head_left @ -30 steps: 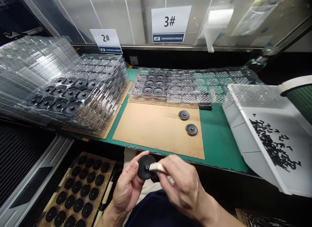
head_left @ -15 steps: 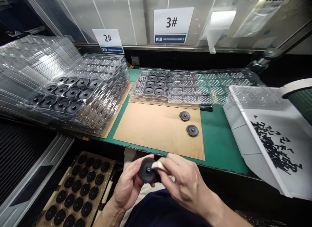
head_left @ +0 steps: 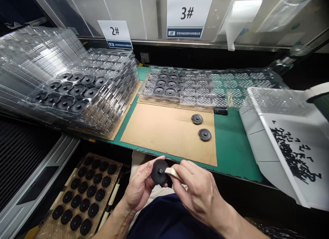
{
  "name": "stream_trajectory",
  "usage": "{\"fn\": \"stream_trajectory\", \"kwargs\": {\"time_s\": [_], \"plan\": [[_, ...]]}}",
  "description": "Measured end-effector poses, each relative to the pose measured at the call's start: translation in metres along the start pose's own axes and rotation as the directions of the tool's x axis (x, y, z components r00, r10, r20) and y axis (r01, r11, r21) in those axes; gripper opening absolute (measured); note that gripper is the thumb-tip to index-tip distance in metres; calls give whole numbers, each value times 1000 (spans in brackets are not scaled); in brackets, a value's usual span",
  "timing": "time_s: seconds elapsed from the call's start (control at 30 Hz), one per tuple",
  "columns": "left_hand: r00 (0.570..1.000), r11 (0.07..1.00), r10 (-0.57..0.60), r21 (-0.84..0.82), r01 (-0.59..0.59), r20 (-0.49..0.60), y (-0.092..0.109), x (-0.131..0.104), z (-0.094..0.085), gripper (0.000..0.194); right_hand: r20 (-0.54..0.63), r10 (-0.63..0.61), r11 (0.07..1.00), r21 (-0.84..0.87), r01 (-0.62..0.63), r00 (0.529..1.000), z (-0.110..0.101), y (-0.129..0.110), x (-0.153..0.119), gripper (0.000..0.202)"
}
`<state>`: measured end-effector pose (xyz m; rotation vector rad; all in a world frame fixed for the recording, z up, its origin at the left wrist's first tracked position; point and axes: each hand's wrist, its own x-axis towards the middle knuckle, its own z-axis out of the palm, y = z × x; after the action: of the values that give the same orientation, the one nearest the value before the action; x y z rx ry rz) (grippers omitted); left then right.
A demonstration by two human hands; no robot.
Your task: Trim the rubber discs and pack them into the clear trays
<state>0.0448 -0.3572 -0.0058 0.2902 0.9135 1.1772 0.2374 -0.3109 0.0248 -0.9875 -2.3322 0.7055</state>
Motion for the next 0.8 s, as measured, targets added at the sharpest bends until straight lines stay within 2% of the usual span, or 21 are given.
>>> {"fn": "stream_trajectory", "kwargs": {"time_s": [0.07, 0.13, 0.2, 0.27, 0.4, 0.5, 0.57, 0.7, 0.8], "plan": [[995, 996, -84, 43, 82, 59, -1, 2, -3, 43, 17, -21, 999, -26, 21, 1000, -2, 0, 1, 18], [975, 980, -191, 73, 183, 118, -2, 4, -6, 46, 62, -127, 990, -51, 131, 990, -5, -1, 6, 20], [961, 971, -241, 47, 236, 139, -3, 5, -8, 49, 104, -233, 969, -62, 240, 967, -8, 0, 11, 22], [973, 979, -201, -7, 203, 110, -4, 7, -7, 49, 84, -242, 965, -87, 249, 967, -9, 1, 15, 23], [997, 996, -64, -67, 62, -35, -4, 10, -4, 45, 20, -116, 988, -102, 118, 993, 0, 2, 10, 19], [982, 995, 60, -69, -74, -178, -4, 10, -2, 44, 6, -30, 999, -32, 30, 1000, 9, 0, 2, 19], [970, 992, 111, -40, -122, -218, -4, 9, -3, 45, 0, 10, 1000, 10, -10, 1000, 12, -1, 0, 21], [999, 1000, -9, 13, 10, -48, -4, 9, -6, 46, 0, -7, 998, -64, 7, 1000, 9, 3, 5, 19], [993, 993, -115, -7, 115, 41, -7, 11, -11, 46, 73, -116, 984, -124, 125, 991, 3, 8, 13, 19]]}}
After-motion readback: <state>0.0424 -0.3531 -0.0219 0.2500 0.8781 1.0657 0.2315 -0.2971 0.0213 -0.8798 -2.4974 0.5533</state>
